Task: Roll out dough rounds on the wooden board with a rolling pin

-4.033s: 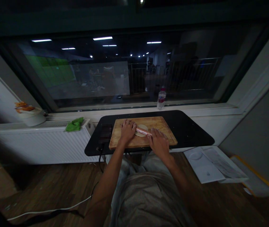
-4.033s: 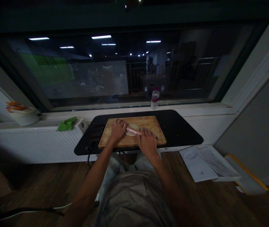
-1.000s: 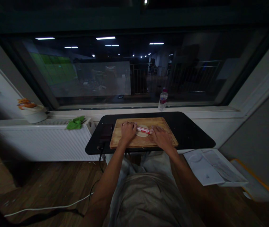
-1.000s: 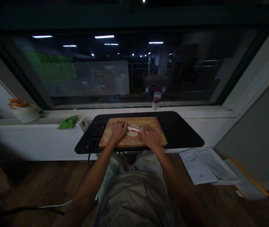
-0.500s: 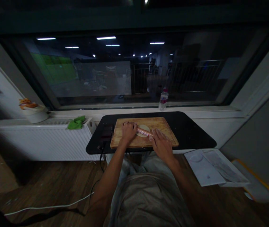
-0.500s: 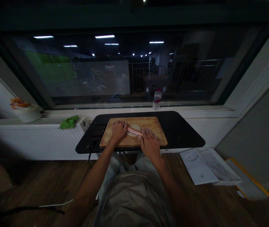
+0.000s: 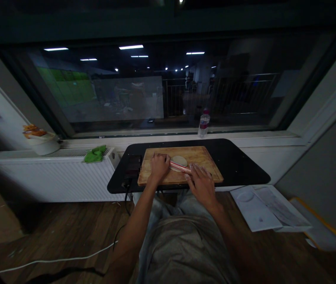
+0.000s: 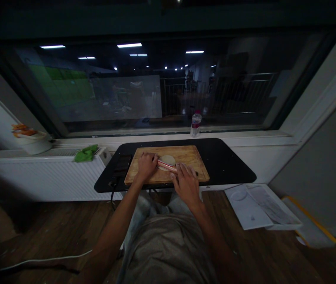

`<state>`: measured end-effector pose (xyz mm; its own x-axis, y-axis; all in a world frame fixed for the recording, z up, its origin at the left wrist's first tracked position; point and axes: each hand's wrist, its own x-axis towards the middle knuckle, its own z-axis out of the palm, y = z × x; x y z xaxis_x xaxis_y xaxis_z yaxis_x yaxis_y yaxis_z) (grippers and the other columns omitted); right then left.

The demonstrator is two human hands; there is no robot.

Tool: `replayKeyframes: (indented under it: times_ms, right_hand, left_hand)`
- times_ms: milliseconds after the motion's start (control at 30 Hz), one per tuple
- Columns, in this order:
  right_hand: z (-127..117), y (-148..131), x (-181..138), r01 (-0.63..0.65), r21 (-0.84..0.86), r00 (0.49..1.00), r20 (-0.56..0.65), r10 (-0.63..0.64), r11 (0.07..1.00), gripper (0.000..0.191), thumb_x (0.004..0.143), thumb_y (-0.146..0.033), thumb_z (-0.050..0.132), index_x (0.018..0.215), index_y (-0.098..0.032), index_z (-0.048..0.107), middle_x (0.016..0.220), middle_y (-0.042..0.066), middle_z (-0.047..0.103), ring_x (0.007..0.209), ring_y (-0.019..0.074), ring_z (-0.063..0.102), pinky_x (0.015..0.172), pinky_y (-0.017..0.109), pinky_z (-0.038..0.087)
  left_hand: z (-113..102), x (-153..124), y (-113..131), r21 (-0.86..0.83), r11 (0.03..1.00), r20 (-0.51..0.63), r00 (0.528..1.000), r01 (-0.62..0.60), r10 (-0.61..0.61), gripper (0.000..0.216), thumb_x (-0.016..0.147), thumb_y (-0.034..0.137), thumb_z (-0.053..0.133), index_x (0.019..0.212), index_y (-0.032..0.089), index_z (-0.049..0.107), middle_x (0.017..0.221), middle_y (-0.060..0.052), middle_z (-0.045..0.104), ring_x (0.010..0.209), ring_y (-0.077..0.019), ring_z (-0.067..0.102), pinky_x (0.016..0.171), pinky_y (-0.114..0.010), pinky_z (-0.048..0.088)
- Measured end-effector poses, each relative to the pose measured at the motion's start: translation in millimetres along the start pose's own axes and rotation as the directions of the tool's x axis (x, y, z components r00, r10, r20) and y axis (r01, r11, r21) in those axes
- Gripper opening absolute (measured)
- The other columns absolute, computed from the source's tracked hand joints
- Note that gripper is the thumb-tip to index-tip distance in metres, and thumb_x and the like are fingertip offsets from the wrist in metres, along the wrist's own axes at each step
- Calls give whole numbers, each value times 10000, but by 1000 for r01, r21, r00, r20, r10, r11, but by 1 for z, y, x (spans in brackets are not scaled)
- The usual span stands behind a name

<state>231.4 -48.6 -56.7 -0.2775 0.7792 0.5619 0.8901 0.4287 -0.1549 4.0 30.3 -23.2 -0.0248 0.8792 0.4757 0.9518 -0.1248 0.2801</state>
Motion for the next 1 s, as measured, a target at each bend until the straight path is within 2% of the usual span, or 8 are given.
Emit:
replayKeyframes:
  times_ms: [267, 367, 633, 1000]
  right_hand:
    - [2, -3, -8, 33, 19, 997, -69, -32, 999, 591, 1206, -460, 410, 1703, -199, 593, 1631, 163, 695, 1542, 329, 622, 1367, 573, 362]
    - [5, -3, -10, 63, 13, 991, -123, -61, 998, 573, 1208, -441, 435, 1677, -164, 612, 1611, 171, 710, 1516, 329, 644, 1352, 569, 377]
    - [3, -8, -18, 90, 1, 985, -150, -89, 996, 572, 1201, -415, 456, 1696, -159, 584, 1615, 181, 705, 1507, 327, 639, 1290, 526, 422]
    - [9, -24, -32, 72, -46, 984, -158, -78, 996, 623, 1193, -389, 468, 1770, -154, 481, 1682, 178, 649, 1564, 341, 582, 1333, 543, 340]
  left_hand:
    - [-6, -10, -4, 2, 1000, 0, 1000, 4, -4, 420, 1165, 331, 506, 1017, 204, 878, 1143, -142, 863, 1123, -293, 756, 1152, -412, 510]
    - [-8, -12, -4, 2, 999, 8, 999, 32, -32, 407, 1162, 330, 517, 1024, 204, 878, 1144, -135, 862, 1110, -279, 760, 1098, -387, 529]
    - [-9, -18, -3, 0, 999, -9, 999, 53, -53, 395, 1154, 336, 536, 1031, 201, 886, 1153, -140, 863, 1135, -291, 763, 1084, -391, 535]
    - [-5, -22, -8, 7, 998, 13, 997, 70, -70, 404, 1156, 332, 514, 1076, 191, 883, 1175, -158, 857, 1146, -294, 769, 1032, -380, 536]
